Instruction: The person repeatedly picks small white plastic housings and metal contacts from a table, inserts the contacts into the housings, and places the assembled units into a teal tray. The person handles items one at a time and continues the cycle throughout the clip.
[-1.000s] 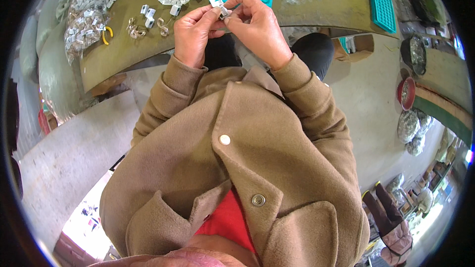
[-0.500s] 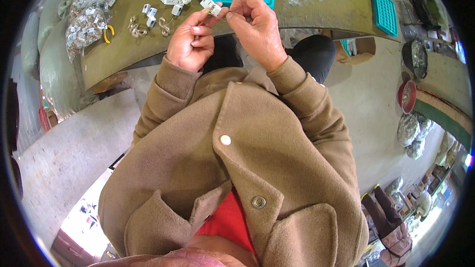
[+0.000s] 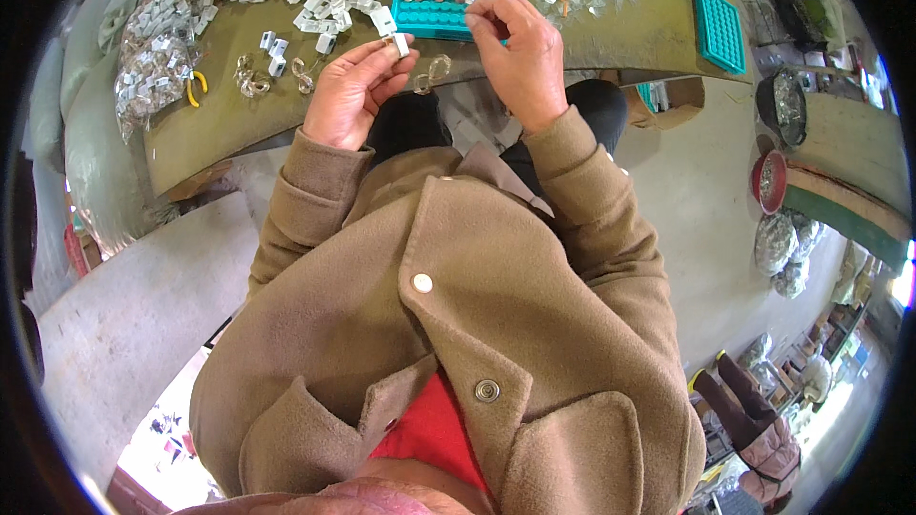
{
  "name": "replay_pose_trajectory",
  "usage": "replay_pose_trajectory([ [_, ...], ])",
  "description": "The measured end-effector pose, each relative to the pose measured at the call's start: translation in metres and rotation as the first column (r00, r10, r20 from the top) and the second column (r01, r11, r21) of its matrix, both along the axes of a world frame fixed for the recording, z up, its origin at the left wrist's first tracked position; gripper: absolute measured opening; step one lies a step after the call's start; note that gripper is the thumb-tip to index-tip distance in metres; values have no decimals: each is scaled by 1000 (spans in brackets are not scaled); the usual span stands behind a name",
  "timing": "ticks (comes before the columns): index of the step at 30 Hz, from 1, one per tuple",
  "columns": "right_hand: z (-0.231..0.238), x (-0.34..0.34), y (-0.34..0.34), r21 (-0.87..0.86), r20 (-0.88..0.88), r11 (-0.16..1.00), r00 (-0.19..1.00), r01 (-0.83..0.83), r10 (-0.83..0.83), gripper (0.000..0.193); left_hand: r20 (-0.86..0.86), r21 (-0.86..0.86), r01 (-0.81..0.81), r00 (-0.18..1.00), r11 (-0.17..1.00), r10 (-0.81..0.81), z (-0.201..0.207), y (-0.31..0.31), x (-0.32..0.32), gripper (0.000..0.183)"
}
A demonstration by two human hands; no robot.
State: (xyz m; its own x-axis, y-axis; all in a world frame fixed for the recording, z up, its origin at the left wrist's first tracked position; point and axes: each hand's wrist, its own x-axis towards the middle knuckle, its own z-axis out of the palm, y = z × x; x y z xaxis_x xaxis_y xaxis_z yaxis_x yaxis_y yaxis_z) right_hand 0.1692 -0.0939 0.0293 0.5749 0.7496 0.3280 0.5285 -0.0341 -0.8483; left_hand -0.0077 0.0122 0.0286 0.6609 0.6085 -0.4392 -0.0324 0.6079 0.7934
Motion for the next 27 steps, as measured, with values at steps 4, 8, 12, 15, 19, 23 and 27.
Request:
replay_pose_trajectory([
  [4,-5,16,21,-57,267,998,964,31,-15,8,-28,105,76,997,991,-74,-5,-5,3,18],
  [8,-16,18,37,-90,387,995,922,46,-8,10,-5,103,95,995,990,-95,-15,-15,11,15],
  [12,-22,12,40,-190,469,976,883,102,-2,11,26,-28,116,993,993,-115,-22,-19,13,15],
  [15,-21,13,41,-191,532,978,846,83,32,10,23,-62,119,993,991,-118,-22,-17,14,19],
  [19,-14,18,47,-160,481,987,873,-1,79,9,44,-69,76,996,995,-73,-17,-10,14,22],
  [23,-15,20,55,-156,371,984,918,-85,138,9,73,-121,24,997,992,-15,-15,-2,12,25],
  [27,-23,17,55,-202,482,976,860,-80,170,11,88,-99,29,996,995,-20,-16,3,10,27],
])
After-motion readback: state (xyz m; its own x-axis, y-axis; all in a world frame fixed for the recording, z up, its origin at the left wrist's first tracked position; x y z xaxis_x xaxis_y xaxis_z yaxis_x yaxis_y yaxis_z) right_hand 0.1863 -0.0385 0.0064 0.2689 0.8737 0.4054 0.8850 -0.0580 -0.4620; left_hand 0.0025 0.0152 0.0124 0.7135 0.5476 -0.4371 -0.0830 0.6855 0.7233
